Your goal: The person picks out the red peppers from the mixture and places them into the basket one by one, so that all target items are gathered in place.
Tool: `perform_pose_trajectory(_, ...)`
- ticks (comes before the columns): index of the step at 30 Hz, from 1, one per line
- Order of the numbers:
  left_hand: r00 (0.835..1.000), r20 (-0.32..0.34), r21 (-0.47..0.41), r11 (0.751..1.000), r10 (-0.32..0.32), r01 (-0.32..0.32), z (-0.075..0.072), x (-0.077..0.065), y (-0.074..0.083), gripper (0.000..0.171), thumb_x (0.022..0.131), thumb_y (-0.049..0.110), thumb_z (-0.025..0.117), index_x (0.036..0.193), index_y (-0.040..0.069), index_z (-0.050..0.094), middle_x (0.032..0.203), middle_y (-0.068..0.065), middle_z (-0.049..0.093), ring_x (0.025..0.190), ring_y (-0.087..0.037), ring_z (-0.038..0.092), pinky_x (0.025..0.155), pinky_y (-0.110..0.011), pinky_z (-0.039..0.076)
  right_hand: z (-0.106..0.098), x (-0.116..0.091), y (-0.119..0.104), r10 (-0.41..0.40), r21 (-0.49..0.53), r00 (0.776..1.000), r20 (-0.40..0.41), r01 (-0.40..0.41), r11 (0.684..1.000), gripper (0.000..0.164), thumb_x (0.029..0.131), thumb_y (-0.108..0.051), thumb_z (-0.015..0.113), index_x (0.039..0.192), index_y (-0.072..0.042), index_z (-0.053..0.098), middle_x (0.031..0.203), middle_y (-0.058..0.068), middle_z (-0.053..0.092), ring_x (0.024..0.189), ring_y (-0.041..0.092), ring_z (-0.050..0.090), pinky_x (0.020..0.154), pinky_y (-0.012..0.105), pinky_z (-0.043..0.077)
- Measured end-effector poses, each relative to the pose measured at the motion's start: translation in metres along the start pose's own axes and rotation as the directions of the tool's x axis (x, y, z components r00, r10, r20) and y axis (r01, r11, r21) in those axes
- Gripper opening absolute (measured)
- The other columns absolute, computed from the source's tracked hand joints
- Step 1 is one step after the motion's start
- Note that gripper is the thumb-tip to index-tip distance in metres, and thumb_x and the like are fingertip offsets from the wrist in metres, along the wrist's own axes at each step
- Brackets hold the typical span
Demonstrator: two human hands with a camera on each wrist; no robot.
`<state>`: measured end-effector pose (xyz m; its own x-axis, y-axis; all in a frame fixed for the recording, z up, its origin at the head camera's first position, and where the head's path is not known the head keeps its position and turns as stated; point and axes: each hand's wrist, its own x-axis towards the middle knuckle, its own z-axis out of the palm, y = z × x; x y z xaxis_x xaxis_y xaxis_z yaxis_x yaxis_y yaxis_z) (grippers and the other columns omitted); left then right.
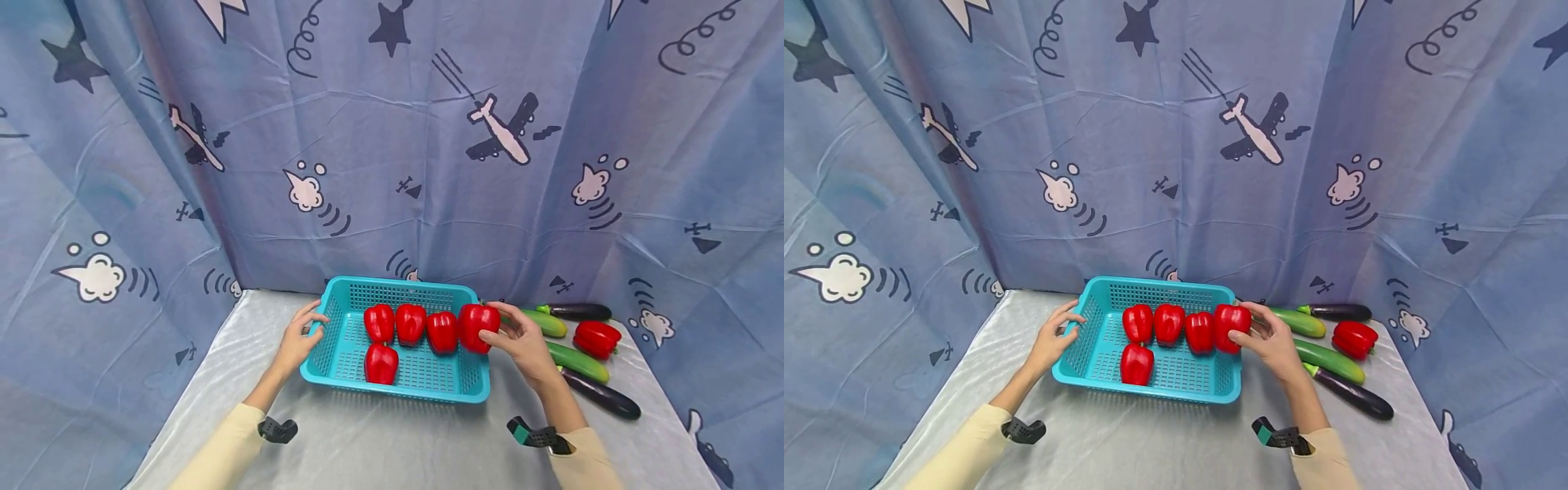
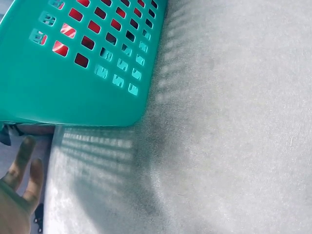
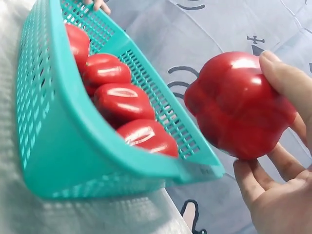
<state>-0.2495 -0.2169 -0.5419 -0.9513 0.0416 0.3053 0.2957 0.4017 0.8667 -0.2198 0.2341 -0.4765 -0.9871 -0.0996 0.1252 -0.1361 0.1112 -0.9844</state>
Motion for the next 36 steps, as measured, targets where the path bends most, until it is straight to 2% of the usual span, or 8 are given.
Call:
perform_pose_trajectory(8,1.0,-0.008,-0.021,1.0,0.009,-0.009,0.001,0.0,0.001,0.018,0.095,-0.008,0.06,0.11,-0.006,0.069,0.155,-0.019,0.04,0.138,-0.04,0.041,0.095,-0.059,0.044,0.014,0.007,0.006,-0.01,0.045,1.0,0.02,0.009,0.999,0.061,0.095,-0.012,0.074,0.148,-0.001,0.046,0.142,0.015,0.047,0.117,0.022,0.059,0.09,0.03,0.053)
perform_pose_trajectory(16,1.0,-0.003,-0.015,1.0,0.007,-0.007,0.0,0.0,0.001,0.018,0.095,-0.008,0.06,0.11,-0.005,0.07,0.155,-0.02,0.039,0.138,-0.039,0.041,0.096,-0.059,0.044,0.026,0.01,0.008,0.009,0.112,0.999,0.033,-0.013,0.994,0.063,0.093,-0.011,0.075,0.147,0.001,0.045,0.145,0.014,0.045,0.115,0.025,0.061,0.09,0.036,0.054)
perform_pose_trajectory(23,1.0,-0.015,-0.015,1.0,0.013,-0.013,0.002,0.0,0.001,0.017,0.095,-0.009,0.06,0.11,-0.007,0.069,0.154,-0.022,0.04,0.137,-0.042,0.041,0.093,-0.061,0.045,0.03,0.012,0.007,0.0,0.117,0.994,0.111,-0.013,0.993,0.058,0.092,-0.003,0.074,0.144,0.003,0.047,0.145,0.018,0.041,0.114,0.028,0.061,0.089,0.042,0.055)
perform_pose_trajectory(26,0.999,-0.028,-0.019,0.999,0.027,-0.028,0.002,-0.002,0.006,0.017,0.094,-0.012,0.059,0.108,-0.008,0.068,0.153,-0.026,0.04,0.137,-0.046,0.04,0.092,-0.064,0.043,0.033,0.014,0.007,0.003,0.101,0.991,0.137,-0.017,0.995,0.059,0.092,-0.004,0.074,0.144,0.003,0.048,0.145,0.019,0.041,0.115,0.032,0.06,0.088,0.043,0.055)
perform_pose_trajectory(29,0.999,-0.03,-0.026,0.999,0.036,-0.037,0.001,-0.005,0.018,0.017,0.093,-0.014,0.059,0.107,-0.009,0.068,0.152,-0.03,0.039,0.136,-0.05,0.039,0.093,-0.067,0.042,0.036,0.017,0.006,0.008,0.084,0.99,0.141,-0.02,0.996,0.059,0.091,-0.005,0.076,0.143,0.002,0.049,0.145,0.019,0.042,0.116,0.035,0.059,0.088,0.042,0.056)
perform_pose_trajectory(33,0.999,-0.009,-0.028,0.999,0.033,-0.033,-0.004,-0.01,0.038,0.017,0.094,-0.013,0.059,0.107,-0.008,0.068,0.151,-0.032,0.039,0.136,-0.051,0.039,0.094,-0.066,0.042,0.039,0.019,0.007,0.006,0.071,0.988,0.153,-0.017,0.997,0.058,0.09,-0.004,0.076,0.142,0.002,0.051,0.145,0.019,0.044,0.114,0.038,0.06,0.086,0.042,0.056)
perform_pose_trajectory(36,1.0,0.004,-0.029,0.999,0.031,-0.031,-0.006,-0.011,0.045,0.016,0.094,-0.012,0.058,0.107,-0.008,0.068,0.151,-0.033,0.038,0.136,-0.051,0.039,0.094,-0.065,0.043,0.041,0.02,0.008,0.0,0.068,0.985,0.173,-0.012,0.998,0.056,0.09,-0.004,0.076,0.141,0.001,0.052,0.143,0.019,0.046,0.111,0.039,0.061,0.086,0.042,0.056)
